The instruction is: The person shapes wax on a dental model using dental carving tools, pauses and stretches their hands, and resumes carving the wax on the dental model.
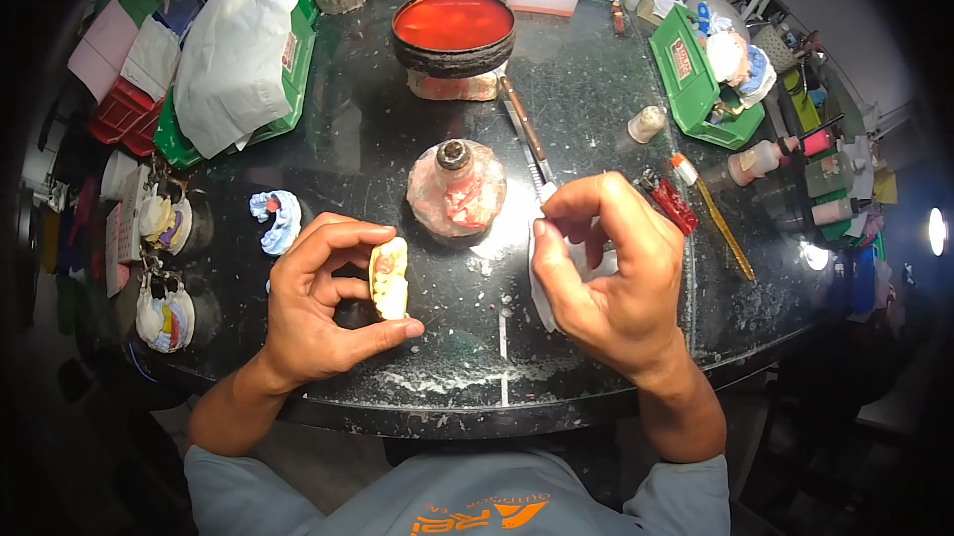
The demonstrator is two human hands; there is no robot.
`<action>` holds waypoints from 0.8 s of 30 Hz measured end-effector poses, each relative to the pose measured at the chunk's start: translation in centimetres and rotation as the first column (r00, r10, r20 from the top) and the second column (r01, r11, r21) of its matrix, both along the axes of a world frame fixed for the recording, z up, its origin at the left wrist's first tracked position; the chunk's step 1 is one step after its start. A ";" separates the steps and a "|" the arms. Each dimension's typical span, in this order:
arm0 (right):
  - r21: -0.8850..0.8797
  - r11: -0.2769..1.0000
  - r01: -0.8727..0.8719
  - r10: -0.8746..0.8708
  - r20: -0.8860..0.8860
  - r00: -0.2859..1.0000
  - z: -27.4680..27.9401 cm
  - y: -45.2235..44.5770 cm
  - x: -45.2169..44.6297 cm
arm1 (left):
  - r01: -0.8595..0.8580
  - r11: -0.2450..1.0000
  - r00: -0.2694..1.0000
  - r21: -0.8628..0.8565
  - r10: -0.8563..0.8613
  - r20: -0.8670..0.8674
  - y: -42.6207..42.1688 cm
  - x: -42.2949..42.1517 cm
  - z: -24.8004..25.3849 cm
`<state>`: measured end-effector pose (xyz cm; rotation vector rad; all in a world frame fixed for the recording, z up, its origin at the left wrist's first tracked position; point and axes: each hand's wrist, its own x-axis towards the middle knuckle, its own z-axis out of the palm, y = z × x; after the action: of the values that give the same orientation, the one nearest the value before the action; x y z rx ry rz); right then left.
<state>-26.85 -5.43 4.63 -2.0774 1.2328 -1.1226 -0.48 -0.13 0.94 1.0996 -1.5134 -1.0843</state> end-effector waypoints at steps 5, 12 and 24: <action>-0.211 0.959 -0.189 0.215 0.107 0.971 -0.5 -0.3 0.3 | 0.032 1.000 0.999 0.000 -0.031 0.022 0.0 0.1 0.4; -0.148 0.970 -0.193 0.205 0.068 0.976 -0.2 0.0 0.5 | 0.044 0.999 0.999 0.005 -0.044 0.011 0.0 0.4 0.2; -0.179 0.961 -0.211 0.228 0.075 0.971 -0.3 -0.2 0.6 | 0.055 0.997 0.997 0.050 -0.052 -0.058 0.0 0.5 0.1</action>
<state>-26.27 -5.58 4.29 -2.1933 0.8625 -1.2423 -0.03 -0.09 1.07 1.0596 -1.4850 -1.1875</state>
